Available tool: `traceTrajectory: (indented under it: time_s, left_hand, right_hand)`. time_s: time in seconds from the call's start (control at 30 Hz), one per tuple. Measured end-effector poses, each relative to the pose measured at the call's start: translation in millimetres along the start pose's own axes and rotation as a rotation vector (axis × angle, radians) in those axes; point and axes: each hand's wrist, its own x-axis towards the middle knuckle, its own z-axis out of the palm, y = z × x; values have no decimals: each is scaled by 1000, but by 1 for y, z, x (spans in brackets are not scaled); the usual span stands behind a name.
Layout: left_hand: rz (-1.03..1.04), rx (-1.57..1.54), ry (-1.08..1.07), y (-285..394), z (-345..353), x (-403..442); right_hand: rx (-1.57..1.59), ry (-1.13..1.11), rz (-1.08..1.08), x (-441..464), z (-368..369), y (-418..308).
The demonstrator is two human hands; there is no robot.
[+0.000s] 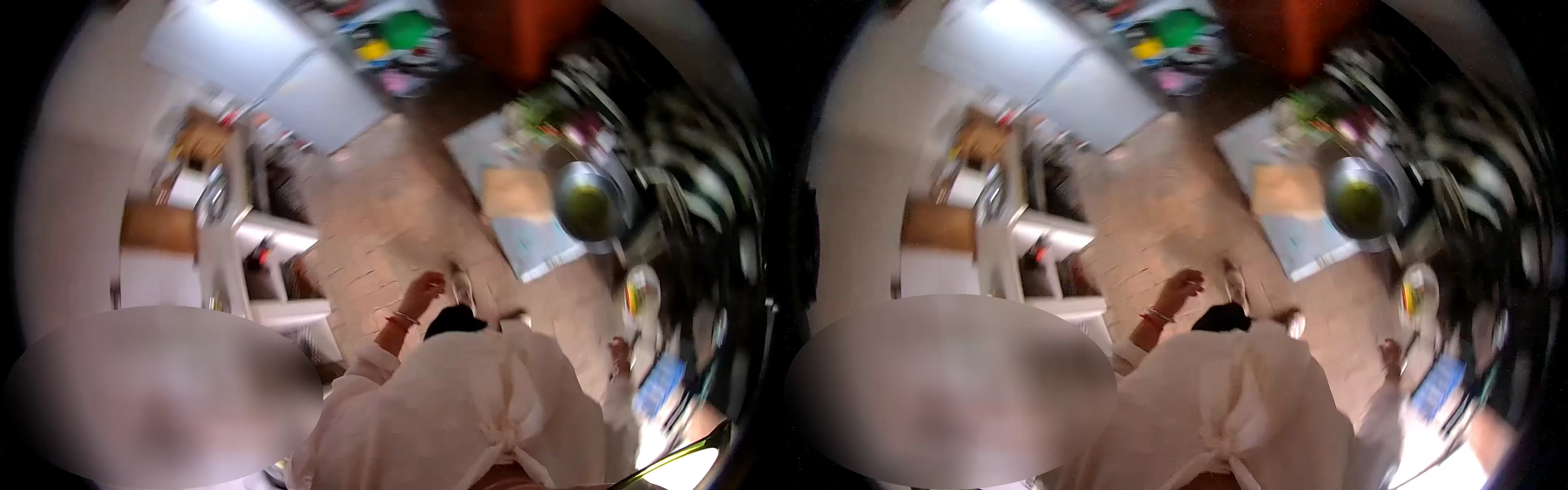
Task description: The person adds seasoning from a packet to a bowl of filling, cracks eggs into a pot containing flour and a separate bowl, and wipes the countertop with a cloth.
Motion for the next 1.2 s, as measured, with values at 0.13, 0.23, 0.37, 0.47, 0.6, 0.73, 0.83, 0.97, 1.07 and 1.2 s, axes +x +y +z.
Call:
traceTrajectory:
  time_s: [0.13, 0.23, 0.37, 0.47, 0.6, 0.73, 0.83, 0.97, 1.07, 1.2]
  left_hand:
    - [-81, -244, 313, -21, -59, -28]
    - [-115, -579, 433, -47, -103, -18]
    - [1, -385, 643, -60, -196, -32]
    - [-15, -411, 917, -98, -277, -52]
    - [14, -483, 1256, -128, -377, -87]
    - [-50, -562, 1523, -114, -434, -112]
    - [-90, -696, 1622, -121, -462, -108]
    - [-69, -806, 1649, -128, -491, -96]
    - [-211, -723, 1760, -137, -506, -96]
    - [-225, -749, 1913, -135, -515, -113]
  right_hand:
    - [-170, -569, 154, -4, 224, 27]
    - [-349, -970, 132, -27, 385, 26]
    - [-607, -1361, 24, -74, 590, 28]
    - [-793, -1524, -11, -113, 720, 47]
    - [-1005, -1621, 3, -158, 852, 66]
    - [-1159, -1687, -9, -196, 955, 62]
    - [-1253, -1707, -45, -216, 1027, 59]
    - [-1361, -1761, -199, -250, 1136, 74]
    - [-1322, -1985, -618, -354, 1209, 50]
    - [-623, -2450, -1208, -561, 1228, -47]
